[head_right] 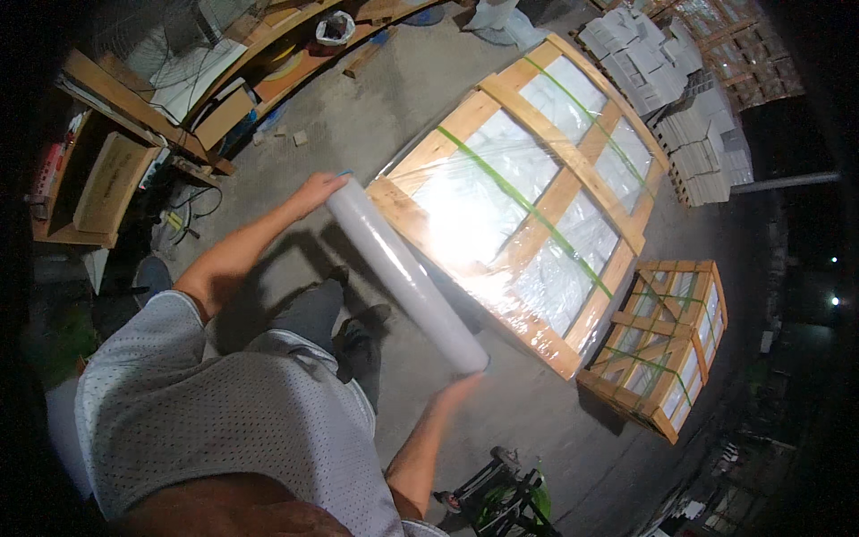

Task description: The person wraps a wooden pallet loaded with white rectangular items using a roll of clear plastic stretch film. They pull the film from the roll, encircle the pallet multiple times, and press the film to secure it, completing the wrapping of one pallet.

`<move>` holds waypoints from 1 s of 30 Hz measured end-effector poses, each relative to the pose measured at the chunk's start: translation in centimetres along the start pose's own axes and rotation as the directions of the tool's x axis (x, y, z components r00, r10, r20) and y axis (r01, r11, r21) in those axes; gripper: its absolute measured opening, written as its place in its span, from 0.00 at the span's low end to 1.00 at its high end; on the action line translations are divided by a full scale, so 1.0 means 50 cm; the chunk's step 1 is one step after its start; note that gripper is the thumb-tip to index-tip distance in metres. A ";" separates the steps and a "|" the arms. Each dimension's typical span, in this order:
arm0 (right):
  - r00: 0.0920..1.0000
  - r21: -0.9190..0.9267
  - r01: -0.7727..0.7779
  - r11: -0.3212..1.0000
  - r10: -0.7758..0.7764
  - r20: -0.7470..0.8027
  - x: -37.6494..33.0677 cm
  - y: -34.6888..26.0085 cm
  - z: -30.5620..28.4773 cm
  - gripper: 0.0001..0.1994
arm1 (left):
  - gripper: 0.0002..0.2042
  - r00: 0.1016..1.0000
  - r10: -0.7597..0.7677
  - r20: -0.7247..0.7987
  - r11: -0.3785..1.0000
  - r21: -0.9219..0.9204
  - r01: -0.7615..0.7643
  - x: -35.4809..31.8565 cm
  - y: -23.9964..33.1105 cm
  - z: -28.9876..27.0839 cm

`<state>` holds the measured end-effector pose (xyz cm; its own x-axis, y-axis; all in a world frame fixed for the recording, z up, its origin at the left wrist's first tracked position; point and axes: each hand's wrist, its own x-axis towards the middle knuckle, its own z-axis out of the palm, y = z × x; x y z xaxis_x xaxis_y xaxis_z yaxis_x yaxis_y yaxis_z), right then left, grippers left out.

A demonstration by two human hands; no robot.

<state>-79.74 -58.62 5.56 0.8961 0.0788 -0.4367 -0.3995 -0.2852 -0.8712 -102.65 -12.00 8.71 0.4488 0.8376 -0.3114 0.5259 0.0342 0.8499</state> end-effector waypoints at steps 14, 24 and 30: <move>0.844 -0.338 -0.475 0.813 0.530 0.089 -0.052 0.422 0.031 0.41 | 0.29 0.764 -0.617 0.188 0.772 0.333 0.542 -0.130 -0.497 0.045; 0.832 -0.238 -0.541 0.807 0.555 -0.012 0.295 0.712 0.147 0.39 | 0.25 0.658 -0.633 0.407 0.773 0.291 0.563 0.109 -0.721 0.203; 0.825 -0.312 -0.550 0.775 0.562 -0.058 0.333 0.654 0.326 0.30 | 0.21 0.888 -0.311 0.339 0.894 -0.211 0.394 0.220 -0.715 0.309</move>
<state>-81.01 -51.07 -33.85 0.5260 -0.1511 -0.8370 -0.7422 -0.5620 -0.3650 -105.37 -12.44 -31.66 0.4797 0.5478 -0.6854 0.4949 0.4761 0.7269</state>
